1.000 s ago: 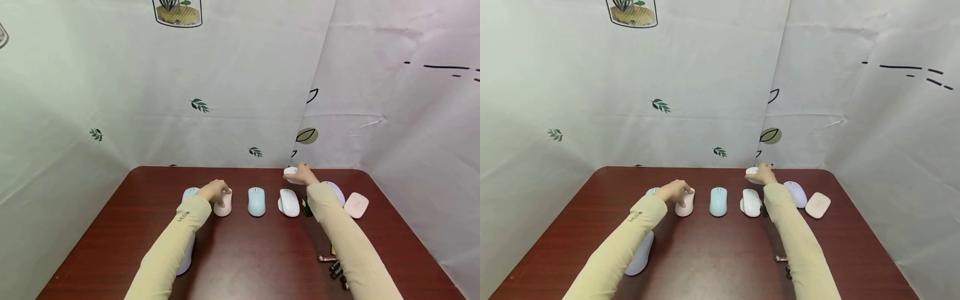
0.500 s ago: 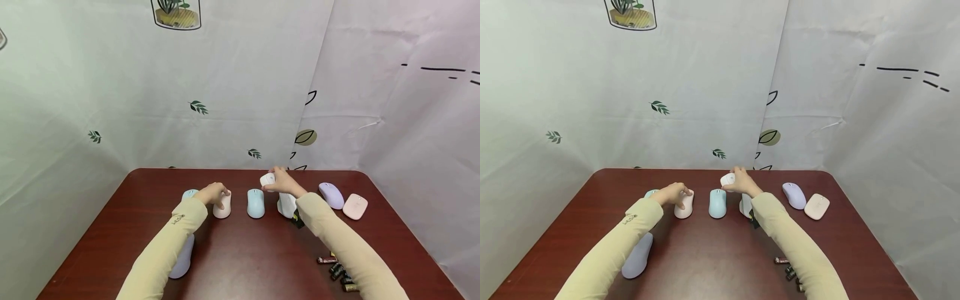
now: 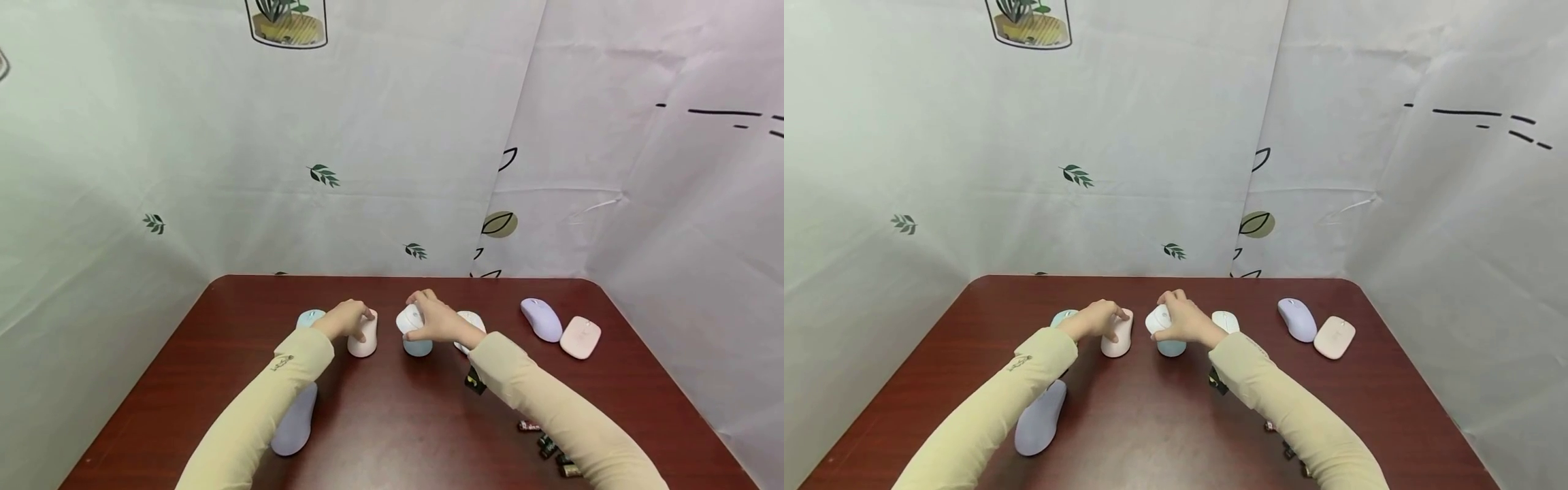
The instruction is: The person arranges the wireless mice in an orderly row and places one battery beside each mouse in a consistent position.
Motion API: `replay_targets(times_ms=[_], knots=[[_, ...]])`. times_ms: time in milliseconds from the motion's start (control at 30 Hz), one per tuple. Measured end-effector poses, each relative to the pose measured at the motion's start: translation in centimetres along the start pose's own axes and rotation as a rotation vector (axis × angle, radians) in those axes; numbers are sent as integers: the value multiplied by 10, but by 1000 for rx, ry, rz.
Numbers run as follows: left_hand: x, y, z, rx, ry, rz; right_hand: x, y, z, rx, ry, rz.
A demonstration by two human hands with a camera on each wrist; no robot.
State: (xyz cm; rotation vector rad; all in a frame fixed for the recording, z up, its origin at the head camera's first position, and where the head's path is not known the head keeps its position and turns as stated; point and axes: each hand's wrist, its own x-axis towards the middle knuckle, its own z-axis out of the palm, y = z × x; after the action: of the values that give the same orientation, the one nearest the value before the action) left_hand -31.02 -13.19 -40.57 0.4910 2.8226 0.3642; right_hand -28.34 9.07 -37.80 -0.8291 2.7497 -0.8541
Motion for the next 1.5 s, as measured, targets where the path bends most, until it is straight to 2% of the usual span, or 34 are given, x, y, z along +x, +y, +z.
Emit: replay_targets(times_ms=[67,100,200,300,333,367,500,700,800,933,1133,1267,1400,1500], knots=[[-1,-1,1,15,11,-6,-1,-3,4,-5,0,-20],[-3,-2,3,27,45,19,-1,-4,5,-6,-2,-30],[-7,-1,3,47,71,21,-2,-8,10,-14,-15,-56],[-13,-2,3,59,114,50,-3,-11,14,-36,-25,-90],[-16,0,1,57,100,37,-3,-12,15,-45,-28,-106],[-18,-2,1,57,116,53,-3,-13,16,-52,-33,-124],[-36,-7,0,84,172,113,-3,-15,19,-70,-48,-186],[-60,-17,4,76,238,196,-4,-17,27,-98,-51,-218],[-71,-23,6,25,234,198,-6,-20,31,-115,-31,-248],[-86,-31,6,-23,177,185,-6,-24,37,-135,-25,-284],[-109,-42,10,-40,122,184,-6,-28,46,-204,-67,-368],[-120,-48,15,-53,133,226,-5,-32,52,-264,-107,-410],[-129,-51,19,-64,147,293,-4,-38,55,-276,-130,-436],[-137,-53,21,-55,132,304,-4,-42,59,-276,-155,-459]])
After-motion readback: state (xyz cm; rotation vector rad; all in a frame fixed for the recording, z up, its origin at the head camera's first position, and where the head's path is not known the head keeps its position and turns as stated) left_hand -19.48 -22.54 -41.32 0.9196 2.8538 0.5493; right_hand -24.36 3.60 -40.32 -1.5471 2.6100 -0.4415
